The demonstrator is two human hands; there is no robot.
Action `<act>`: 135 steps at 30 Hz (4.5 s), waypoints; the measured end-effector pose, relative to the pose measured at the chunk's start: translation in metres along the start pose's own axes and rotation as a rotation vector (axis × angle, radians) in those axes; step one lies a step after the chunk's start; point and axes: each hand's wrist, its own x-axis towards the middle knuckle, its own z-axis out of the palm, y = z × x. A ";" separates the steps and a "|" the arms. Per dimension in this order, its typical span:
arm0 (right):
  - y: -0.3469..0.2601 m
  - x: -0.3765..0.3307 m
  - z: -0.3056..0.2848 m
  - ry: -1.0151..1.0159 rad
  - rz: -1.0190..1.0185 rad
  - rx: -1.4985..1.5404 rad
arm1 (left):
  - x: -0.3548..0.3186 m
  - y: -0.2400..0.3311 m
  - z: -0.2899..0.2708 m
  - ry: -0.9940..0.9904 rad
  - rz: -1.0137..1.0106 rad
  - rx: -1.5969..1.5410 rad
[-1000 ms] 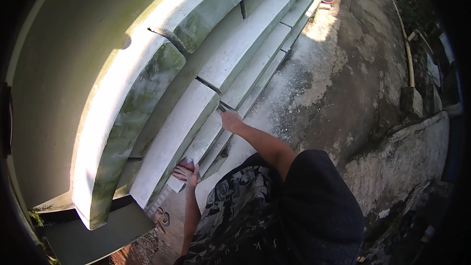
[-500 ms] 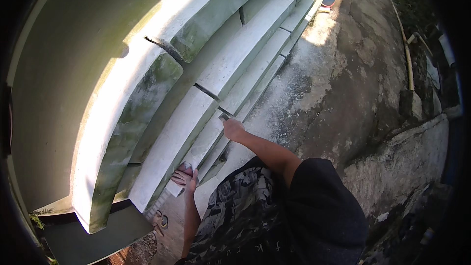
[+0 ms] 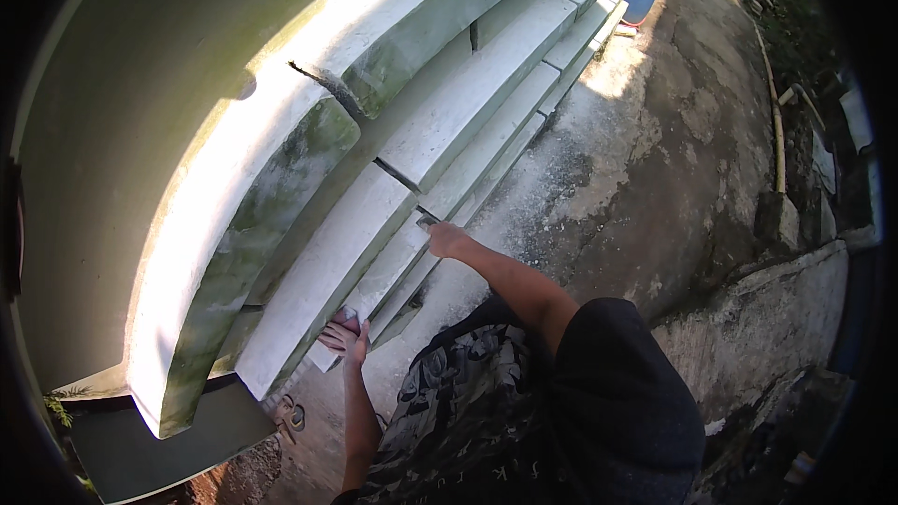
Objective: The person is scraping and sanding concrete outdoor steps to prepare them for finishing.
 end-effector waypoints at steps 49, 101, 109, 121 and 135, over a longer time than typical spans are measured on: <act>-0.045 0.009 0.045 0.063 -0.059 -0.057 | 0.004 0.000 0.001 -0.003 0.014 -0.004; -0.022 -0.001 0.051 0.270 0.065 0.250 | 0.007 -0.008 0.006 0.059 0.079 0.008; -0.048 -0.008 0.031 0.191 0.091 0.101 | 0.008 -0.014 0.012 0.106 0.076 0.017; -0.039 -0.001 0.040 0.219 0.095 -0.004 | -0.001 -0.001 -0.003 -0.001 0.028 -0.035; -0.043 0.018 0.034 0.233 0.128 -0.060 | 0.000 -0.005 -0.004 -0.008 0.041 -0.063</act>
